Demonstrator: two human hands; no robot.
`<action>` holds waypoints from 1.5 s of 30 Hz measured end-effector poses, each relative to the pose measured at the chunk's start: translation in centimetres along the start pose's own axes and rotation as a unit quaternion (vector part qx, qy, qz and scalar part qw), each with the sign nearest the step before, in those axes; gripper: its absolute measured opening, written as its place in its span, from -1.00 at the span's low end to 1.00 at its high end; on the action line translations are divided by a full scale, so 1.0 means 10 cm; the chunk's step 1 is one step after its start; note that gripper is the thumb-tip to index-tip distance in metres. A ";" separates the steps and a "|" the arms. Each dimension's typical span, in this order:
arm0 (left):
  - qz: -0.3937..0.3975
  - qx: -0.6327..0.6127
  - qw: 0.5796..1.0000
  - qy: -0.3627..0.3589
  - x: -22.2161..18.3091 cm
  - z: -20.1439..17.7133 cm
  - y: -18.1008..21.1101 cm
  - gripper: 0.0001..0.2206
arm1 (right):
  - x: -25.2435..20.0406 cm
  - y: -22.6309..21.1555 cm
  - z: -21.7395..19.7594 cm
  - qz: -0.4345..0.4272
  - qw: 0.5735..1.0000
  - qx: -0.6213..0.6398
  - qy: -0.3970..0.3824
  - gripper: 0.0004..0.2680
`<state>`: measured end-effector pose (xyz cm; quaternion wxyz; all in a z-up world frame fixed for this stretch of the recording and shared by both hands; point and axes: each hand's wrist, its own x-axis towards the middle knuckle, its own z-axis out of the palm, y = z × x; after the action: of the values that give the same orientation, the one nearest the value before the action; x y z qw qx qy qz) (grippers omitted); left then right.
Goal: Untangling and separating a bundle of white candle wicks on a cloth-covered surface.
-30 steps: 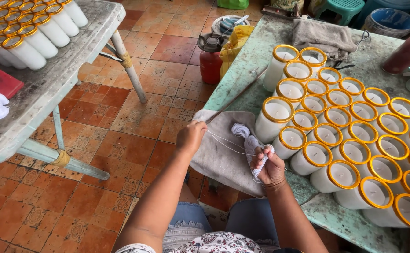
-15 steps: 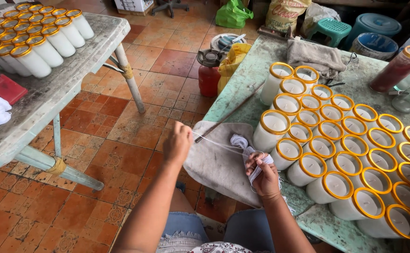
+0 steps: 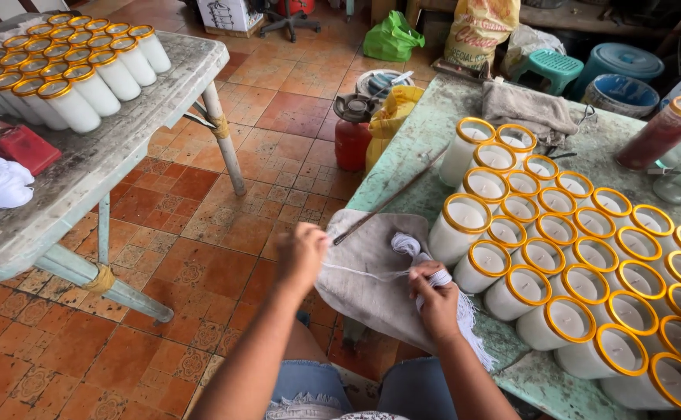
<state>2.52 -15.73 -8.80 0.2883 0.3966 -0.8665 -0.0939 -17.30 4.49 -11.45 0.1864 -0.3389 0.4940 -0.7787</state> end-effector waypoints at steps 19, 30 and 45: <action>-0.142 -0.482 0.822 -0.268 -0.27 -0.01 1.41 -0.76 | -0.06 -0.03 -0.06 -0.045 0.996 -0.030 -0.068 -0.95; 0.019 -0.451 0.884 -0.119 -0.22 0.32 1.33 -0.95 | -0.01 0.14 -0.26 0.170 0.964 0.178 -0.102 -0.91; 0.106 -0.437 0.885 -0.120 -0.25 0.52 1.61 -0.91 | 0.17 0.64 -0.64 0.239 0.925 0.275 -0.111 -0.63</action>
<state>-9.34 -3.45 -7.85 0.3341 0.1217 -0.8028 -0.4787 -23.33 4.67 -18.41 0.5062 -0.2303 0.3031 -0.7739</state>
